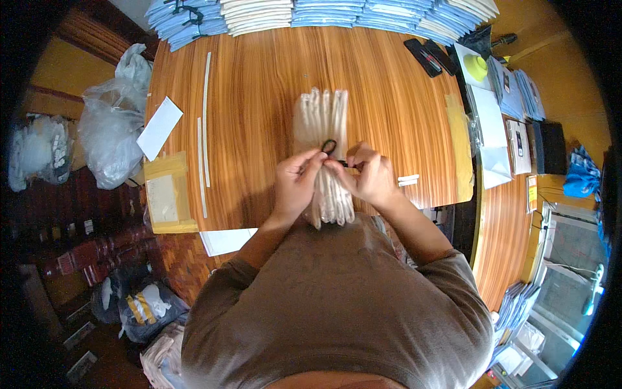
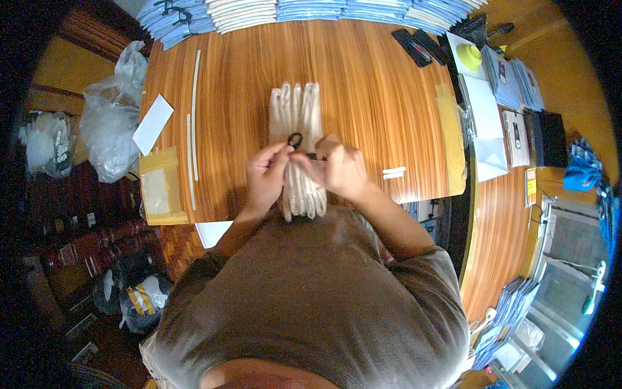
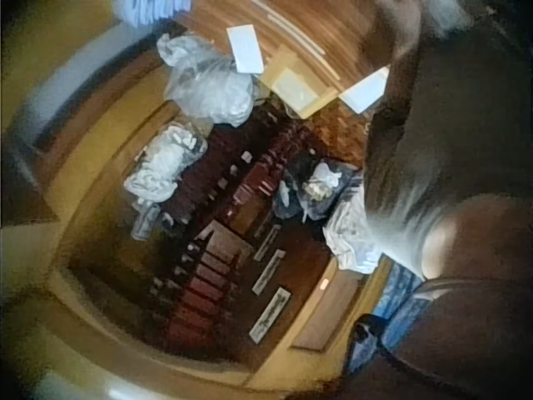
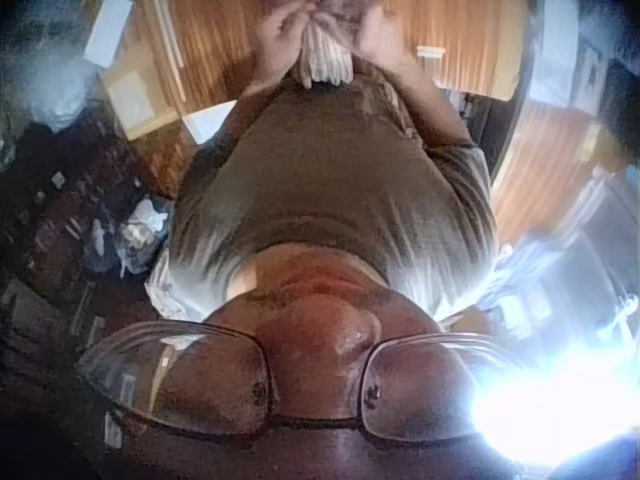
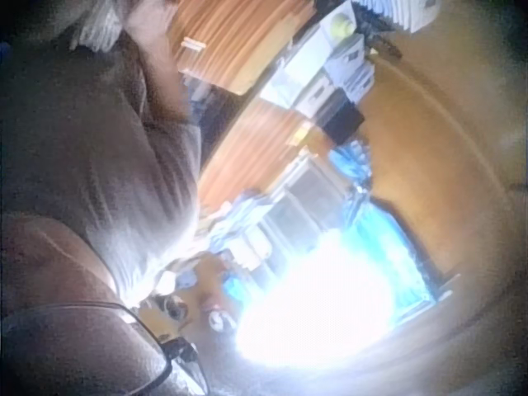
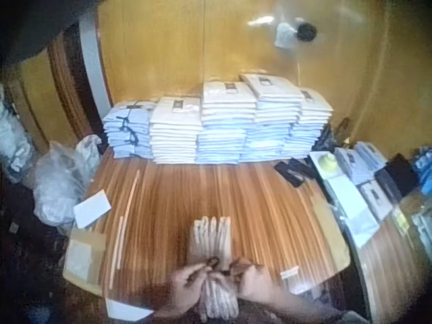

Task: The person bundles multiple packaged shirts together using a black strap, tightening and securing the strap by hand before placing the bundle aside and arranging other individual packaged shirts on a wooden table.

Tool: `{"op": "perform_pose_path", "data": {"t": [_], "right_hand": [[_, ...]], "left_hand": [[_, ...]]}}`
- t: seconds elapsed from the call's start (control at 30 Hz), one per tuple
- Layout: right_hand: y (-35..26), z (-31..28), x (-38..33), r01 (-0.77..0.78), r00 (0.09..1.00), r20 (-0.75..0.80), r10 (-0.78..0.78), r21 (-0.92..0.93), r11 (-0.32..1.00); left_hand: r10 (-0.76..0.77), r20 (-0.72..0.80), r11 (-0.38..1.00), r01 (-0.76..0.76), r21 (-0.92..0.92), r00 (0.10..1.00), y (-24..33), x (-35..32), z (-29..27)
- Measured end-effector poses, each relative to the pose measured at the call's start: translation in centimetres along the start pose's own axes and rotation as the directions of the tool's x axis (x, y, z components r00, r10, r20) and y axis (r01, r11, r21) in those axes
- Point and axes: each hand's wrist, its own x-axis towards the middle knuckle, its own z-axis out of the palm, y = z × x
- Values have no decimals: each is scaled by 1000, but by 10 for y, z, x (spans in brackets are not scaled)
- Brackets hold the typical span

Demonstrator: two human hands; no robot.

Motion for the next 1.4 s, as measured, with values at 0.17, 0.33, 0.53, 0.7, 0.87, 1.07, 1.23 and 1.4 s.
{"op": "perform_pose_path", "data": {"t": [0.17, 0.33, 0.53, 0.7, 0.87, 1.07, 1.23, 1.4], "right_hand": [[-16, -23, 13, 5, 892, 445, 75, -176, 984], [25, -21, -4, 137, 912, 389, -131, 14, 991], [18, -40, 12, 335, 877, 364, -315, 7, 942], [-7, -58, 60, 371, 834, 457, -309, -50, 927], [-10, -63, 65, 224, 854, 495, -158, -78, 971], [-17, -61, 55, 203, 874, 456, -166, -33, 979], [-13, -57, 37, 26, 898, 439, -37, 31, 999], [0, -15, -1, -521, 852, 322, 412, 594, 612]], "left_hand": [[-240, 10, 954, 238, -185, 971, 23, 5, 2], [-341, 84, 844, 345, -411, 936, 20, 5, -1], [-43, 88, 995, 50, -81, 995, 14, 15, -5], [-46, 594, 734, -377, 566, 803, 63, 43, -10], [-171, 734, 842, -289, 455, 657, 89, 66, -10], [-6, 779, 636, -599, 487, 627, 89, 72, -14], [-35, 807, 559, -658, 505, 589, 94, 78, -12], [425, 827, 78, -925, 372, 368, 69, 52, -11]]}}
